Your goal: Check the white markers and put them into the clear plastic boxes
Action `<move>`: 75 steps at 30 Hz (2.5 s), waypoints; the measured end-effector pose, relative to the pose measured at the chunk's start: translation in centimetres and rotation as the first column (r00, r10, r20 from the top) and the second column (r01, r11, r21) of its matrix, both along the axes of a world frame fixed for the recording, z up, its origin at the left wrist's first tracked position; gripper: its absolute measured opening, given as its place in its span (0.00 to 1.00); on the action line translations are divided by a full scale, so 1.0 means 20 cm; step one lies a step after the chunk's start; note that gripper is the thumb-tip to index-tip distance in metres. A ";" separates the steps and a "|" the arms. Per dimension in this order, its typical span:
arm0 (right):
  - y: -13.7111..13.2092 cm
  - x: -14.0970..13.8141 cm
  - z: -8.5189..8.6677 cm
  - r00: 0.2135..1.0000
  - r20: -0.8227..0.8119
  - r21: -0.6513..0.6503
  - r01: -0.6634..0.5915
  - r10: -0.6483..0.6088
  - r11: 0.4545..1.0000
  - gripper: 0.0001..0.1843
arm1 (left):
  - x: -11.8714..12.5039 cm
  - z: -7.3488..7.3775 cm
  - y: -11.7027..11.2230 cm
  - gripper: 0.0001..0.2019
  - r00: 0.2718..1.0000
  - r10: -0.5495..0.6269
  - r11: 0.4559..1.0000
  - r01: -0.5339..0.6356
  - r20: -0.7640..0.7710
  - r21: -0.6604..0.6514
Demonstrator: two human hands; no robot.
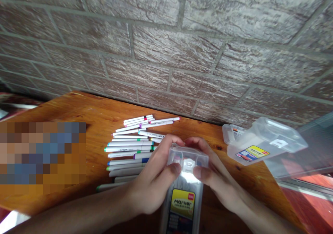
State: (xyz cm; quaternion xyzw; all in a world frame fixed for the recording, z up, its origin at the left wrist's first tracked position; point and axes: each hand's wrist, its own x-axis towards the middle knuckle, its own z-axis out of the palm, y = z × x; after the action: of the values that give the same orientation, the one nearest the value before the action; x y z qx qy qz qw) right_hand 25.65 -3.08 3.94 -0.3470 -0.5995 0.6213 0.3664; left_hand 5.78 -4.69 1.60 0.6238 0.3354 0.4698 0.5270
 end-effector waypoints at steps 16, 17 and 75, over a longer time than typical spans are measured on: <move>-0.02 -0.05 0.01 0.996 0.000 -0.005 0.085 -0.085 0.996 0.25 | 0.00 0.00 -0.01 0.15 1.000 -0.002 0.995 0.005 -0.029 0.099; -0.02 -0.06 0.01 0.995 0.000 -0.004 0.102 -0.102 0.995 0.24 | 0.00 0.00 -0.01 0.15 1.000 -0.003 0.995 0.006 -0.029 0.102; -0.01 0.01 0.04 0.994 0.103 -0.039 -0.041 0.045 0.998 0.28 | 0.02 0.03 0.00 0.16 0.999 -0.004 1.000 0.005 0.049 -0.021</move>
State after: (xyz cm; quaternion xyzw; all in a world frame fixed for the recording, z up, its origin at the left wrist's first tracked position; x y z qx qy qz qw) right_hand 25.87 -3.29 4.81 -0.3727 -0.6135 0.6209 0.3148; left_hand 6.17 -4.76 2.13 0.6072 0.3257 0.4803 0.5427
